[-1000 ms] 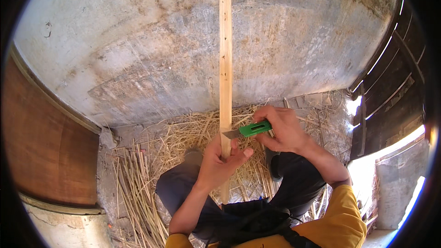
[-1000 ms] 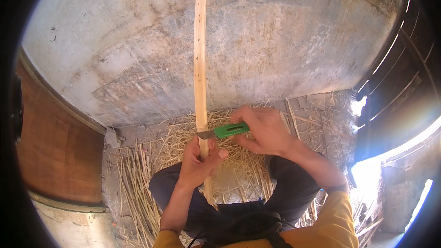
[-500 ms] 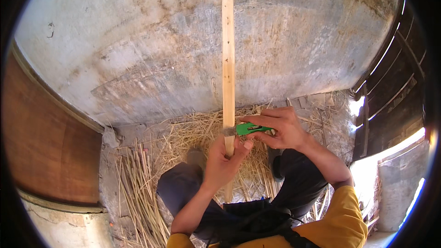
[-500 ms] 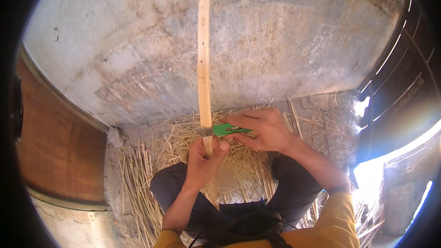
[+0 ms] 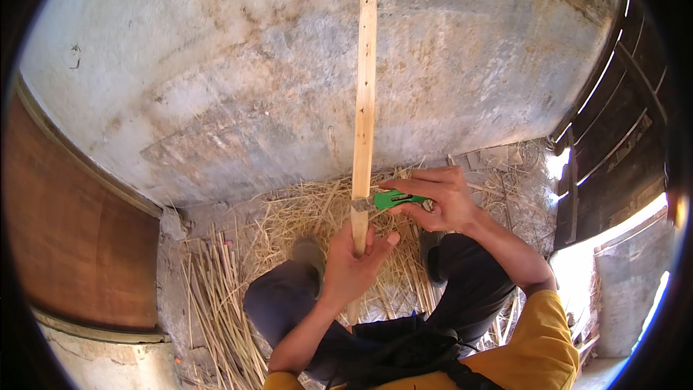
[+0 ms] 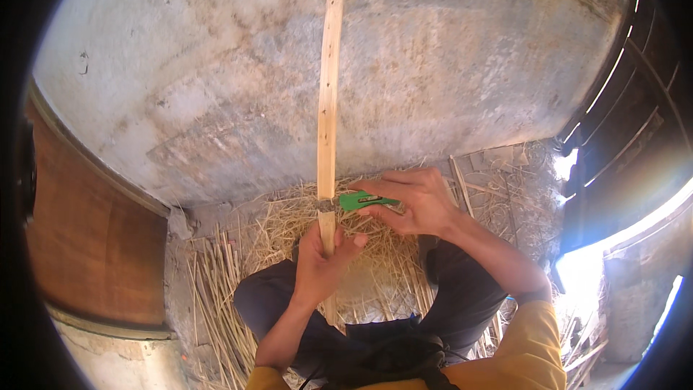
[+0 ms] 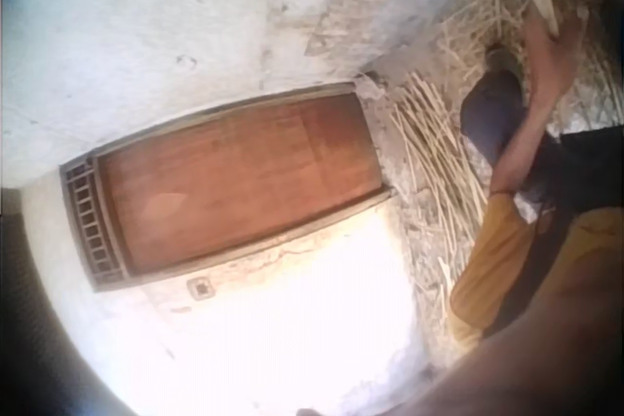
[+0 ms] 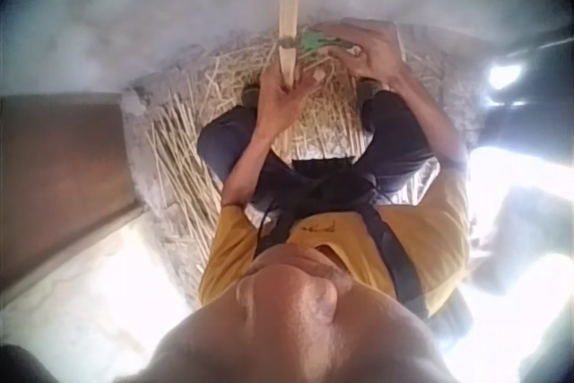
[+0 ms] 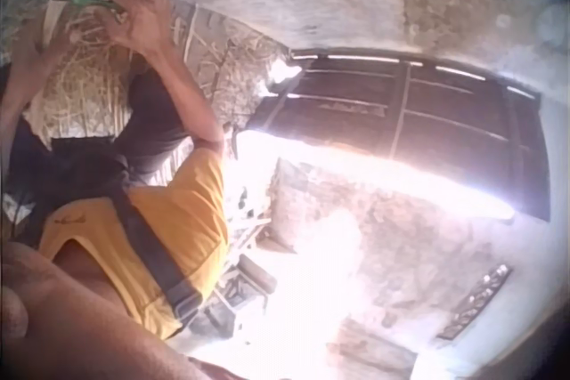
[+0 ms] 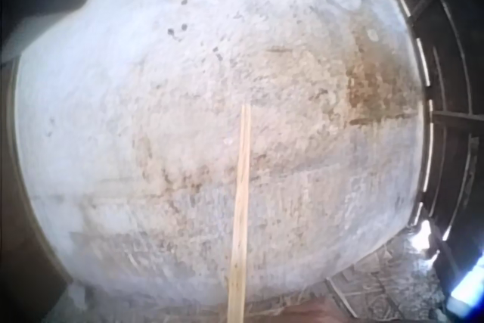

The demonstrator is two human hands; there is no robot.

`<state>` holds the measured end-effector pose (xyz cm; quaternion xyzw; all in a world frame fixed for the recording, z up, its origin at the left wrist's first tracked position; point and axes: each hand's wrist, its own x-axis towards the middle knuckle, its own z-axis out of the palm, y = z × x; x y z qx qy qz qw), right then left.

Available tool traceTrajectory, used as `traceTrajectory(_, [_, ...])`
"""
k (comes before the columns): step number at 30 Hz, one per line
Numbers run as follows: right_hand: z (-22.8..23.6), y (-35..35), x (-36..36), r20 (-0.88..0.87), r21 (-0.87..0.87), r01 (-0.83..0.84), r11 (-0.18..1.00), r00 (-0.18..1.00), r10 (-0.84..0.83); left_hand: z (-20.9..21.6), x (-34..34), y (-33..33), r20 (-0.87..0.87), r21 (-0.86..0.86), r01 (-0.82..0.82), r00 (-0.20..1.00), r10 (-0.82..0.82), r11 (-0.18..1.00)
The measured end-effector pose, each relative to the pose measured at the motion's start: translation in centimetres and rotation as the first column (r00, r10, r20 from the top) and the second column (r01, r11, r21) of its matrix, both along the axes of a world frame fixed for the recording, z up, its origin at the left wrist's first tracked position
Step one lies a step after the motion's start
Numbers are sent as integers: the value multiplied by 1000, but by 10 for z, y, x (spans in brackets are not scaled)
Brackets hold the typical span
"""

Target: The person shaves a thin bamboo stick using a small utility knife and then uses a large blade to continue thinning the wood.

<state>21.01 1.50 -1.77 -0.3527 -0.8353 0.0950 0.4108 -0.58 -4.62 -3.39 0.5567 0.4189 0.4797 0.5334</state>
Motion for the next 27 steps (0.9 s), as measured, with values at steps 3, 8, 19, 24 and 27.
traceTrajectory(3, [0,1,1,-14,16,-8,1000,1000,8,-7,-3,-1,-47,23,-10,999,11,1000])
traceTrajectory(8, [-5,6,1,1,91,7,996,1000,-7,-13,-5,-3,-51,-7,-15,999,15,1000])
traceTrajectory(19, [11,39,33,-202,-89,222,971,951,-236,-26,1,-18,-183,-152,29,982,-57,988])
traceTrajectory(24, [-6,98,113,-421,-103,442,891,792,-442,-38,12,-31,-339,-132,148,923,-185,980])
traceTrajectory(27, [1,96,124,-516,-157,485,861,703,-490,-52,11,-29,-371,-88,236,894,-252,968])
